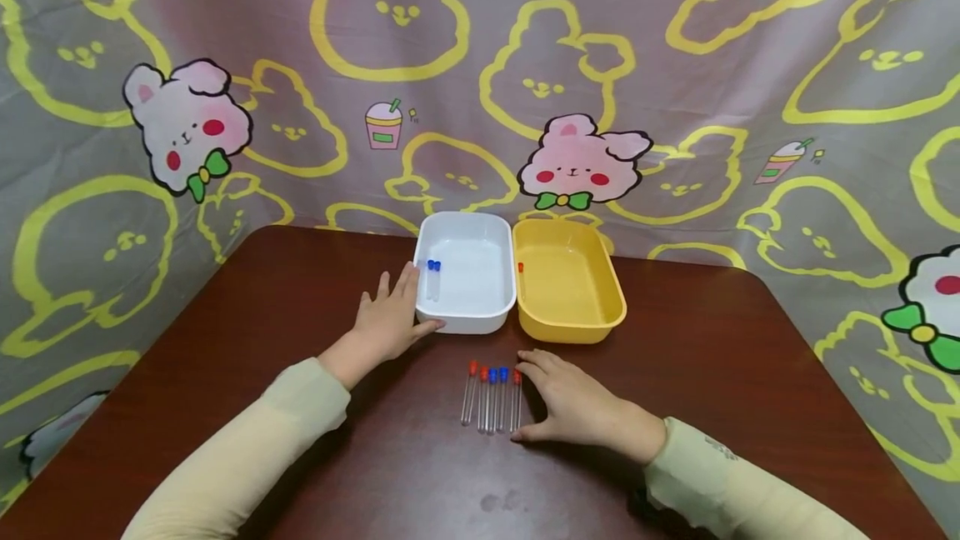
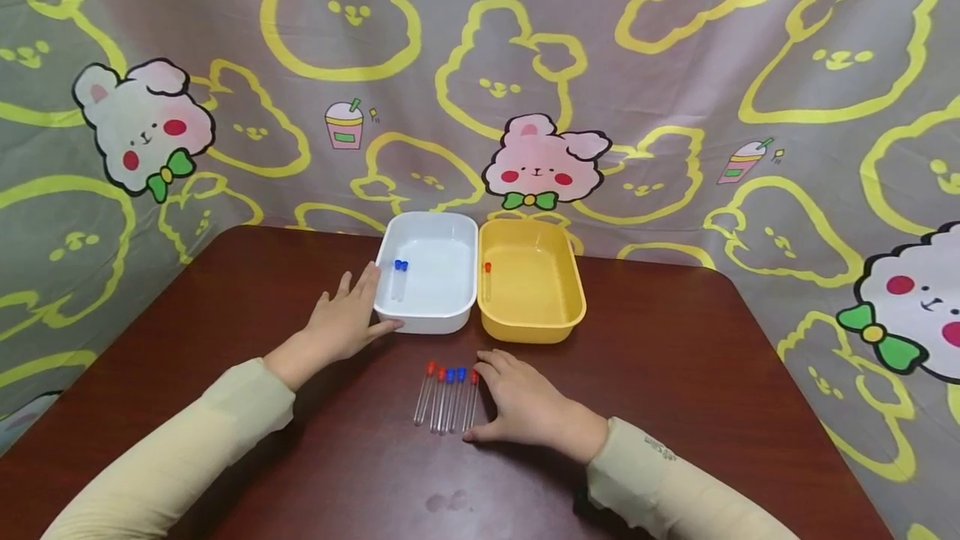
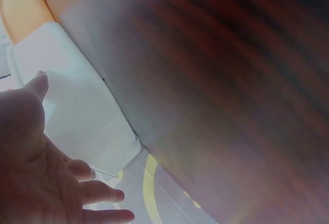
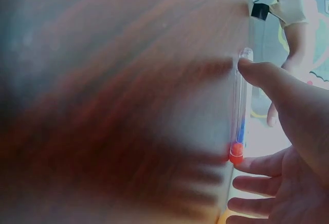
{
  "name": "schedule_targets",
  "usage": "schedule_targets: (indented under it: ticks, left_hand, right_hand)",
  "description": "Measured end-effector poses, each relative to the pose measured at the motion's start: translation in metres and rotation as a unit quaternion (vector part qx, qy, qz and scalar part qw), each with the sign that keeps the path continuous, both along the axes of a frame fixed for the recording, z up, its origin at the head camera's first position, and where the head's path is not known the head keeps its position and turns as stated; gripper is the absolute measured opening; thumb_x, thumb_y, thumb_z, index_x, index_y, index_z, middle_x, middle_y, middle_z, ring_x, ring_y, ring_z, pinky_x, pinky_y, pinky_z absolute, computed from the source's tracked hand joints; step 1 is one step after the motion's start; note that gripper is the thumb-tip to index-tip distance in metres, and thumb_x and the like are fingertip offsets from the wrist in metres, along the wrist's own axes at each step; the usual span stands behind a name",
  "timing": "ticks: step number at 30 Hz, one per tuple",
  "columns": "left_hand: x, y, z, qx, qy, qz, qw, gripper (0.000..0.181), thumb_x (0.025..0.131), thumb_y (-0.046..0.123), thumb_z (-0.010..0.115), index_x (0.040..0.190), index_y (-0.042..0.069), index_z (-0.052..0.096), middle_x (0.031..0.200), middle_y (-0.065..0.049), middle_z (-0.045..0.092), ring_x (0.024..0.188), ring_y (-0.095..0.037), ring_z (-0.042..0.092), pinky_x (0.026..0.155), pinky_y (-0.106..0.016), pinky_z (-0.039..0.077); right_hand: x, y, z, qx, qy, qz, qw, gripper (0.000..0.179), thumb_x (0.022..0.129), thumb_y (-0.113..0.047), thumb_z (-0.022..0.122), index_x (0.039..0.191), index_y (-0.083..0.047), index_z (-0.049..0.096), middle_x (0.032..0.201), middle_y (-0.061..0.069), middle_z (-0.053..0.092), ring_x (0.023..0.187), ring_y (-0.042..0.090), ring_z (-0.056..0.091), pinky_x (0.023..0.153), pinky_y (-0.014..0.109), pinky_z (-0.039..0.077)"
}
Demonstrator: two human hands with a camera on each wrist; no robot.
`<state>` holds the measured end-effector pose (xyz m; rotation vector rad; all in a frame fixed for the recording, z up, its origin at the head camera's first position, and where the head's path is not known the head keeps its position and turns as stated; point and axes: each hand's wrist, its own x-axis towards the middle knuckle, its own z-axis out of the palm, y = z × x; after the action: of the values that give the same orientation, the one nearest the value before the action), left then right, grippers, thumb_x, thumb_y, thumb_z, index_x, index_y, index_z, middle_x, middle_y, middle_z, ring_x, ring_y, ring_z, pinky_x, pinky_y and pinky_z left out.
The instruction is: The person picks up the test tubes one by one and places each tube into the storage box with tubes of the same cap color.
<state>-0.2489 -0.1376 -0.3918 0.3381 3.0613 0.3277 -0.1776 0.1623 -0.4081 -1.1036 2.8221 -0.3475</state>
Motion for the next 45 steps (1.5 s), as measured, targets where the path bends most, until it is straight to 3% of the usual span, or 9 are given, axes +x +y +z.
schedule_targets:
  ticks: [10,18,37,45]
  left_hand:
    - [-0.002,-0.004,0.006,0.005,0.006,0.001,1.0000,0.103,0.098,0.059,0.061,0.163,-0.002,0.009,0.169,-0.020,0.011,0.150,-0.051,0.013,0.112,-0.071,0.023]
    - [0.000,-0.008,0.002,-0.001,0.004,0.001,1.0000,0.103,0.098,0.060,0.060,0.162,-0.004,0.010,0.169,-0.021,0.010,0.150,-0.052,0.013,0.111,-0.072,0.024]
    - [0.001,-0.001,0.000,-0.001,0.002,-0.005,1.0000,0.102,0.098,0.059,0.059,0.162,-0.004,0.011,0.169,-0.021,0.010,0.150,-0.052,0.013,0.112,-0.072,0.022]
    - [0.000,-0.001,0.000,0.000,0.000,-0.005,1.0000,0.103,0.098,0.060,0.059,0.162,-0.004,0.010,0.169,-0.020,0.010,0.151,-0.052,0.010,0.112,-0.073,0.021]
  right_hand:
    - [-0.003,-0.001,0.003,-0.012,-0.008,0.003,0.9999,0.091,0.080,-0.050,0.085,0.141,0.008,0.053,0.152,0.025,0.044,0.141,0.044,0.040,0.113,0.055,0.036]
    - [-0.004,0.005,0.008,-0.022,0.008,0.021,0.9995,0.091,0.077,-0.052,0.087,0.140,0.006,0.055,0.153,0.023,0.044,0.140,0.039,0.043,0.112,0.052,0.038]
    - [-0.007,0.013,0.035,-0.044,0.059,0.030,0.9968,0.095,0.070,-0.048,0.093,0.142,0.002,0.054,0.144,0.016,0.055,0.133,0.032,0.053,0.109,0.048,0.043]
    - [-0.011,0.016,0.048,-0.045,0.048,0.016,0.9977,0.096,0.071,-0.048,0.093,0.144,0.001,0.053,0.140,0.014,0.057,0.130,0.031,0.054,0.108,0.048,0.044]
